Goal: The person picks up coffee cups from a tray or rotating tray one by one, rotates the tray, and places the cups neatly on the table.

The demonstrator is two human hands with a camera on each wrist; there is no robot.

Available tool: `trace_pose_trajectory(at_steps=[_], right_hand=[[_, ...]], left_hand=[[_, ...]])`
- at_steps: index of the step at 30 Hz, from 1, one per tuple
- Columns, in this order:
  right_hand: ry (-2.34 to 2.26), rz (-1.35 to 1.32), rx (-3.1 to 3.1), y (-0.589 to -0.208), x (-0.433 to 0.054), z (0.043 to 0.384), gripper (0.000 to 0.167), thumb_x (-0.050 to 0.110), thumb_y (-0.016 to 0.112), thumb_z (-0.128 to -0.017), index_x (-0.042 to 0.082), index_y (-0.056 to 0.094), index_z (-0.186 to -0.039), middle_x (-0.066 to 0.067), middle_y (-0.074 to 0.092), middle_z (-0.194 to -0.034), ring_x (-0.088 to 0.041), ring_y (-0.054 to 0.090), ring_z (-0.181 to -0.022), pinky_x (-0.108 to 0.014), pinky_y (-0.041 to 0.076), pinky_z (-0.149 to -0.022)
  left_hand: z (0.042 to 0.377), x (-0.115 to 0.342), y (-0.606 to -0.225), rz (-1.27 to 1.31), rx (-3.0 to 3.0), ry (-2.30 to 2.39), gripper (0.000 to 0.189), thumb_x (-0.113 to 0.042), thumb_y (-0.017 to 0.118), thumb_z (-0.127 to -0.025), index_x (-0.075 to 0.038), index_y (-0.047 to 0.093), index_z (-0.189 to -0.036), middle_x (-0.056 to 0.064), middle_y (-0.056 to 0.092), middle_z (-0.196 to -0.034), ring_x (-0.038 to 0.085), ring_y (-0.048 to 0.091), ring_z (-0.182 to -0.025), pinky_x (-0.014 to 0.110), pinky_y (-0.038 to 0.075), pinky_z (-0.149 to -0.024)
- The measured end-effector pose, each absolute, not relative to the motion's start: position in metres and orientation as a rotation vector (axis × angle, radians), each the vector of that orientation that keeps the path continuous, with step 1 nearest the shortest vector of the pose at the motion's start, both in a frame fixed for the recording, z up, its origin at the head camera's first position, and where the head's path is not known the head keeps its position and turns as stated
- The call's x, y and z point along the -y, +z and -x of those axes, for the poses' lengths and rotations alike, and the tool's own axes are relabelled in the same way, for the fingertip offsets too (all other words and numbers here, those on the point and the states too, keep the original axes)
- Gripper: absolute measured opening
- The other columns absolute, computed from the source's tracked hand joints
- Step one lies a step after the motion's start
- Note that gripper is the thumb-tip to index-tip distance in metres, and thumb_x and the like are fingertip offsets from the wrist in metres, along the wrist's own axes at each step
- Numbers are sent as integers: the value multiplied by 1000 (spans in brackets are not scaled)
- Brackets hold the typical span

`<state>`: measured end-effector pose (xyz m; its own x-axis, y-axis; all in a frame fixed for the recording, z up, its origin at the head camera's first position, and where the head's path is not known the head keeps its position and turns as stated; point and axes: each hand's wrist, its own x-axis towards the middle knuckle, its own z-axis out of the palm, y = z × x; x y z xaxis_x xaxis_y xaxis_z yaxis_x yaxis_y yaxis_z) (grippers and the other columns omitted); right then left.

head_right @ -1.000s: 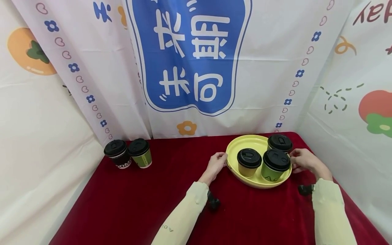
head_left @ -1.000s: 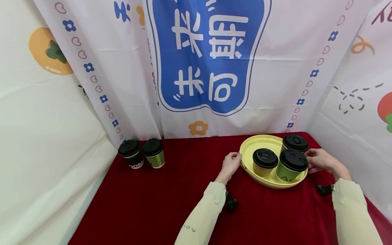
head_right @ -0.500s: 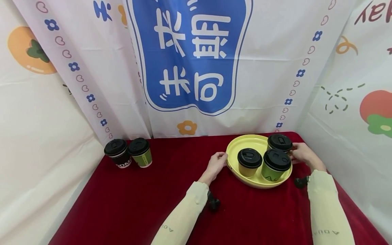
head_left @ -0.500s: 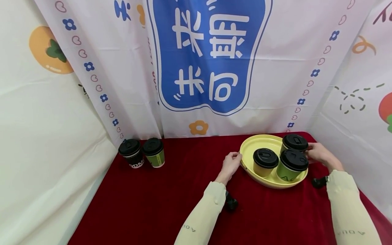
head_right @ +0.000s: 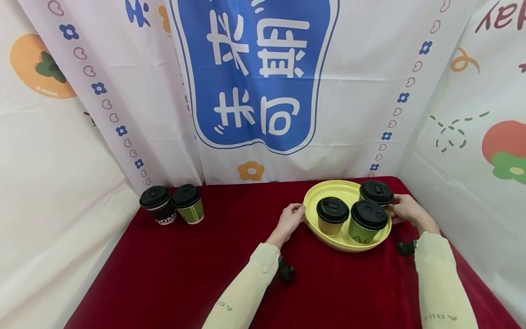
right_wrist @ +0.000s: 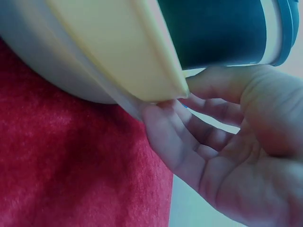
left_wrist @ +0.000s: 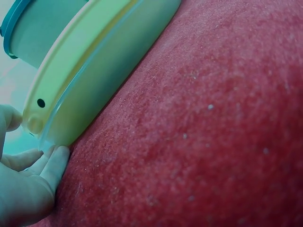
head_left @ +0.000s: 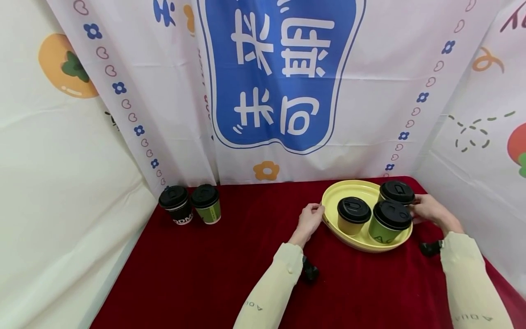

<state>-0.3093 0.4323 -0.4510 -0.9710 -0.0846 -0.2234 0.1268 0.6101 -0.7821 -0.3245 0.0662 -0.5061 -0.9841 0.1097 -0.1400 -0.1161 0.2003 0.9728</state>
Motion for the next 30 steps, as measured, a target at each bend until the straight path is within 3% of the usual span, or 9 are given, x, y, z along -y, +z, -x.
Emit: trace_pose_trajectory(at_steps=[5, 12, 18, 22, 25, 30], right_hand=[[-1346, -40, -2531, -452, -434, 306, 25, 4, 50, -97, -12, 48, -116, -3, 56, -80, -12, 62, -72, -36, 60, -70], [-1379, -11, -2450, -452, -436, 299, 39, 8, 52, -99, -17, 41, -127, -7, 59, -94, -14, 64, -78, -38, 60, -76], [-1388, -13, -2389, -450, -437, 295, 28, 10, 52, -100, -10, 48, -119, -6, 62, -87, -18, 67, -79, -41, 60, -75], [-1424, -33, -2348, -449, -444, 298, 16, 12, 46, -102, -1, 53, -108, -3, 64, -85, -18, 69, -78, -41, 60, -74], [-1453, -57, -2369, -446, -450, 302, 17, 14, 41, -104, 3, 53, -102, -2, 64, -84, -16, 68, -76, -39, 60, -74], [-1489, -75, -2422, -443, -453, 311, 25, 15, 41, -105, -6, 49, -114, 2, 66, -85, -14, 69, -75, -38, 60, -75]], left_hand=[[325, -66, -506, 7, -2297, 1877, 40, -43, 54, -97, -18, 61, -128, -1, 69, -112, 13, 65, -101, 38, 51, -93], [324, -66, -505, 22, -2308, 1867, 41, -44, 53, -97, -18, 60, -129, 0, 69, -114, 14, 65, -103, 37, 51, -93], [325, -65, -504, 24, -2310, 1872, 41, -44, 53, -97, -19, 61, -128, -1, 69, -113, 13, 65, -102, 37, 51, -92], [325, -66, -505, 26, -2314, 1871, 41, -45, 53, -97, -19, 61, -128, -1, 69, -113, 13, 65, -102, 37, 51, -93], [324, -66, -507, 32, -2314, 1866, 42, -46, 53, -97, -20, 60, -128, -1, 68, -114, 13, 64, -104, 37, 51, -93], [324, -67, -511, 35, -2314, 1854, 41, -47, 54, -96, -21, 61, -127, -2, 68, -114, 13, 64, -104, 37, 51, -92]])
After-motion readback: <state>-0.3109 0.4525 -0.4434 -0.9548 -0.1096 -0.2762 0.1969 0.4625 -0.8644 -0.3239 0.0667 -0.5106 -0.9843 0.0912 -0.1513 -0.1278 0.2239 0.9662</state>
